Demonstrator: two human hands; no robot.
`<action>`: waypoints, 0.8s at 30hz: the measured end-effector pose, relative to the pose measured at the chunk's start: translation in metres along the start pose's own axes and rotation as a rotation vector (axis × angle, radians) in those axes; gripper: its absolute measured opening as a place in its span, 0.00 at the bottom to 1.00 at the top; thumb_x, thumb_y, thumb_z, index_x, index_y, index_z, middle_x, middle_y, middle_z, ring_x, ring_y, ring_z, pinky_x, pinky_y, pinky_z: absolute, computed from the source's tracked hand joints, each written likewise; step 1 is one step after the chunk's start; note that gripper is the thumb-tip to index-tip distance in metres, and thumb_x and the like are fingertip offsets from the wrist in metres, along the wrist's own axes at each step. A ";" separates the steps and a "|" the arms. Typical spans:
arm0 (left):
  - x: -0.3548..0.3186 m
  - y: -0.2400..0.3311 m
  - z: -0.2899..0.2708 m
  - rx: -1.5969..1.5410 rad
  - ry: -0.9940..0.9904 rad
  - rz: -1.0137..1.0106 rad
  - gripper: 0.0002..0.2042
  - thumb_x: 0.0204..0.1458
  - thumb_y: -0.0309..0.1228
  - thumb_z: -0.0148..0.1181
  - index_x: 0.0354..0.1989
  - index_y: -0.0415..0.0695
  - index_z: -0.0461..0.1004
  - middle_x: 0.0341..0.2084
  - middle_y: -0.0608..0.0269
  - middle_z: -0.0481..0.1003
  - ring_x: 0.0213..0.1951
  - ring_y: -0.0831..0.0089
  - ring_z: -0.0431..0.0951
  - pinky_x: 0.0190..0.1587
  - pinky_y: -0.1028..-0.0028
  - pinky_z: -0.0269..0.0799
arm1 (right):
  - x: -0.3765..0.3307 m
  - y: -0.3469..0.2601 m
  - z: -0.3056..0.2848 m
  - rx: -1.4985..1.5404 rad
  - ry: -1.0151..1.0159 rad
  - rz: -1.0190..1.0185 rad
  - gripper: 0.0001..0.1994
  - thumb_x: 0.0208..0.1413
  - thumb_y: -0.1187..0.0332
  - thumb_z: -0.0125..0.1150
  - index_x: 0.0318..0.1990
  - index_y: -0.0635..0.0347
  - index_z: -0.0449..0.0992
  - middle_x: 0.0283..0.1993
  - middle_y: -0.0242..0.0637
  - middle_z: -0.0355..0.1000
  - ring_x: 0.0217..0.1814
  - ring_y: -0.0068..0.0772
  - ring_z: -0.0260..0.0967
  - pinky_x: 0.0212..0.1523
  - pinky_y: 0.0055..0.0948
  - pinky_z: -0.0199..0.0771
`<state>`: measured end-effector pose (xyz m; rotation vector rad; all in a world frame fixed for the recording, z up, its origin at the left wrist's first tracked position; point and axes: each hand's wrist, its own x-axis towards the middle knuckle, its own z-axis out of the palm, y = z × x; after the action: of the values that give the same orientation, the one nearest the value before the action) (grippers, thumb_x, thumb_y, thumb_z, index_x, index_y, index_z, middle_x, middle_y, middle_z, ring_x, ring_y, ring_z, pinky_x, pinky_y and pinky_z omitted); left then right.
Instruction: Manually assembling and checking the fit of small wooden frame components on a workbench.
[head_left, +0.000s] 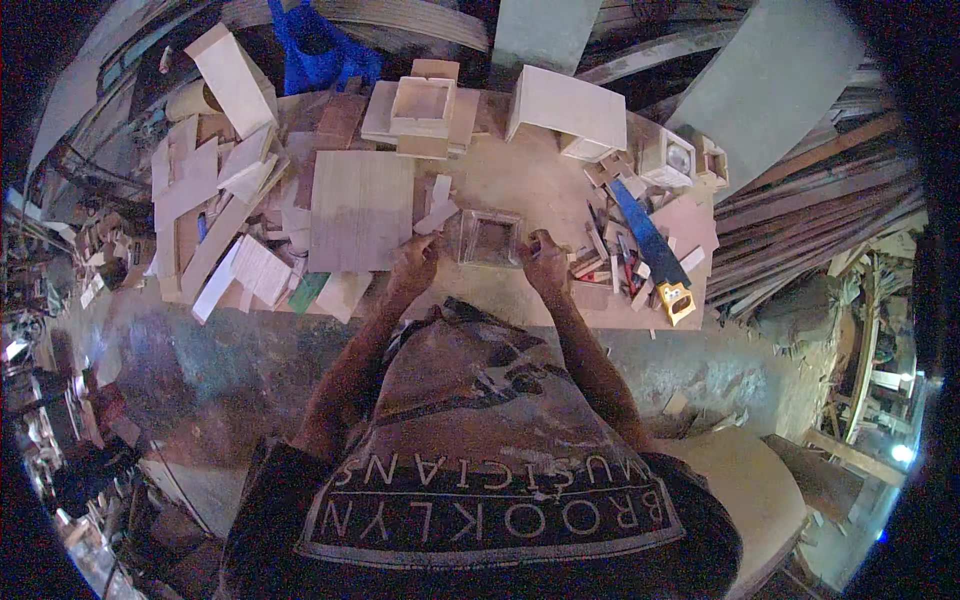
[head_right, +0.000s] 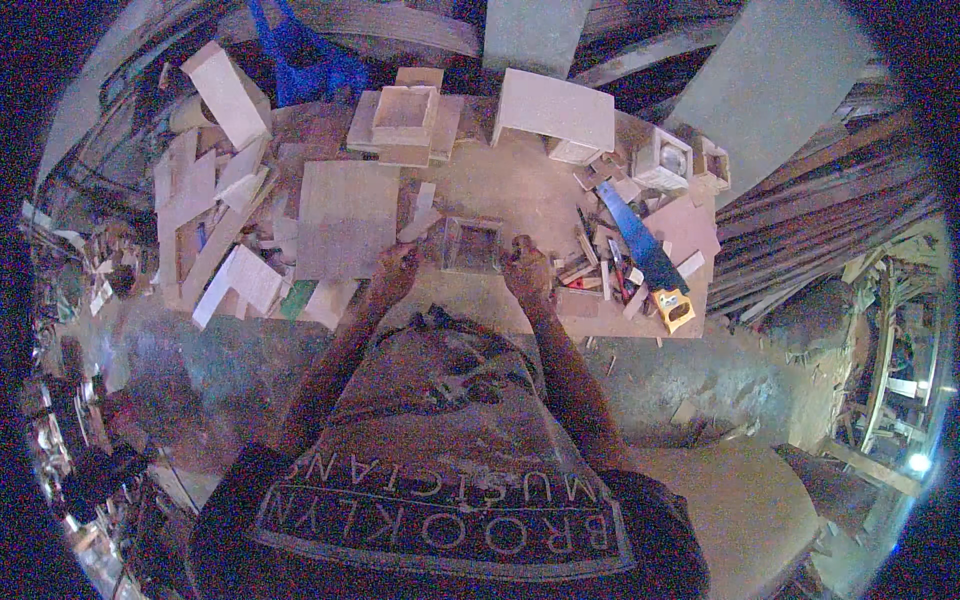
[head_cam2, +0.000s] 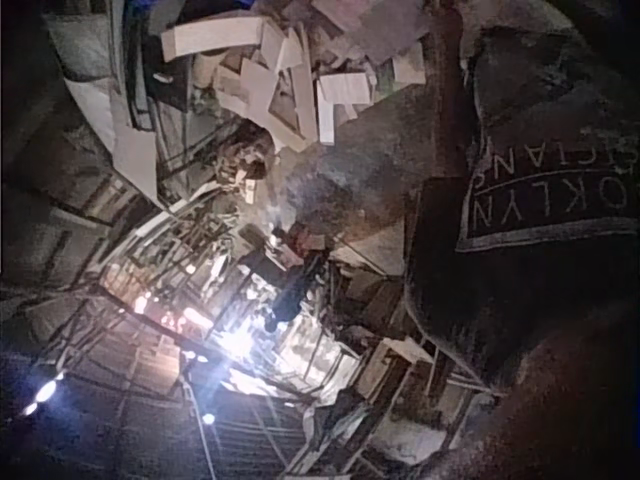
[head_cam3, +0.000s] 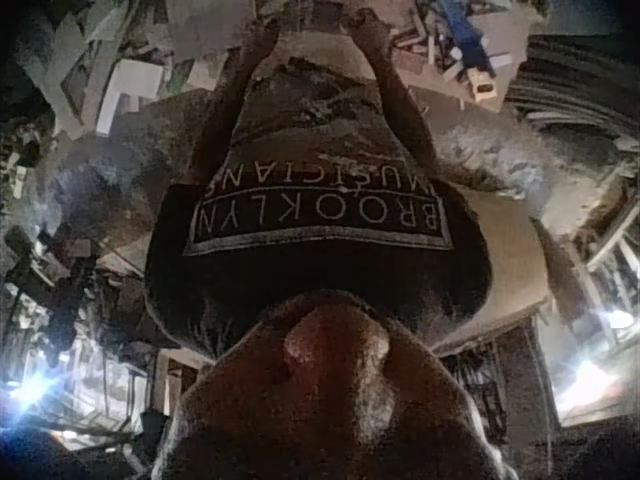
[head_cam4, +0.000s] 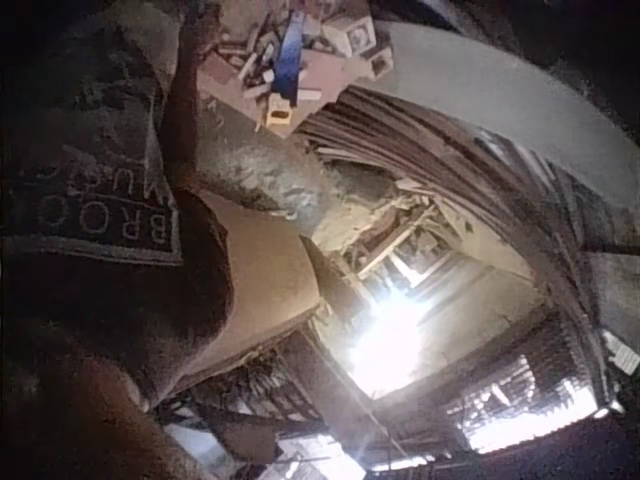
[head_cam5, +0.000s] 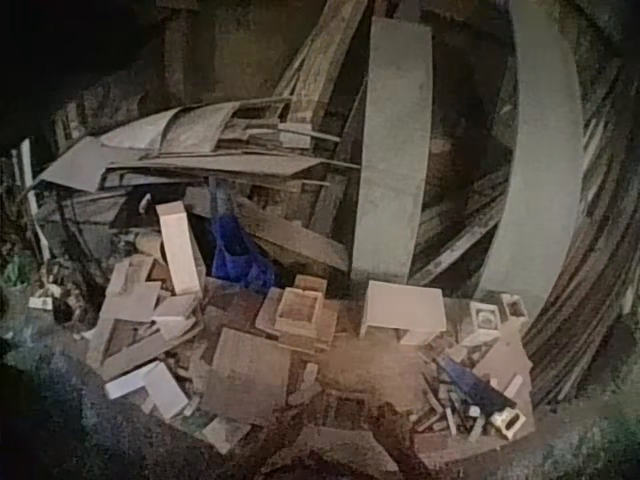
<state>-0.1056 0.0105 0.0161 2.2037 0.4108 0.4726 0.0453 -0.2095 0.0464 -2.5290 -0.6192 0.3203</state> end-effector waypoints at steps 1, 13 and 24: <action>-0.002 0.002 -0.001 0.025 -0.049 -0.057 0.09 0.47 0.25 0.54 0.38 0.39 0.72 0.30 0.47 0.74 0.36 0.50 0.75 0.37 0.61 0.71 | 0.000 0.002 0.002 0.007 0.029 0.009 0.14 0.49 0.63 0.58 0.39 0.60 0.68 0.28 0.46 0.73 0.32 0.44 0.73 0.33 0.36 0.71; 0.019 0.019 0.044 0.254 -0.174 -0.055 0.14 0.43 0.39 0.59 0.29 0.40 0.70 0.26 0.49 0.72 0.30 0.53 0.72 0.33 0.57 0.68 | 0.005 0.009 0.008 0.058 0.313 -0.187 0.14 0.45 0.72 0.59 0.41 0.62 0.69 0.33 0.47 0.70 0.32 0.41 0.70 0.32 0.35 0.70; 0.015 0.020 0.038 0.140 -0.236 -0.143 0.16 0.44 0.40 0.58 0.34 0.40 0.73 0.24 0.53 0.72 0.27 0.55 0.73 0.31 0.59 0.69 | -0.012 0.006 -0.004 0.361 0.120 -0.084 0.12 0.51 0.67 0.57 0.39 0.65 0.72 0.37 0.43 0.72 0.31 0.31 0.71 0.33 0.28 0.70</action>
<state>-0.0721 -0.0198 0.0125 2.3121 0.4816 0.1069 0.0383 -0.2221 0.0476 -2.1529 -0.5625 0.2250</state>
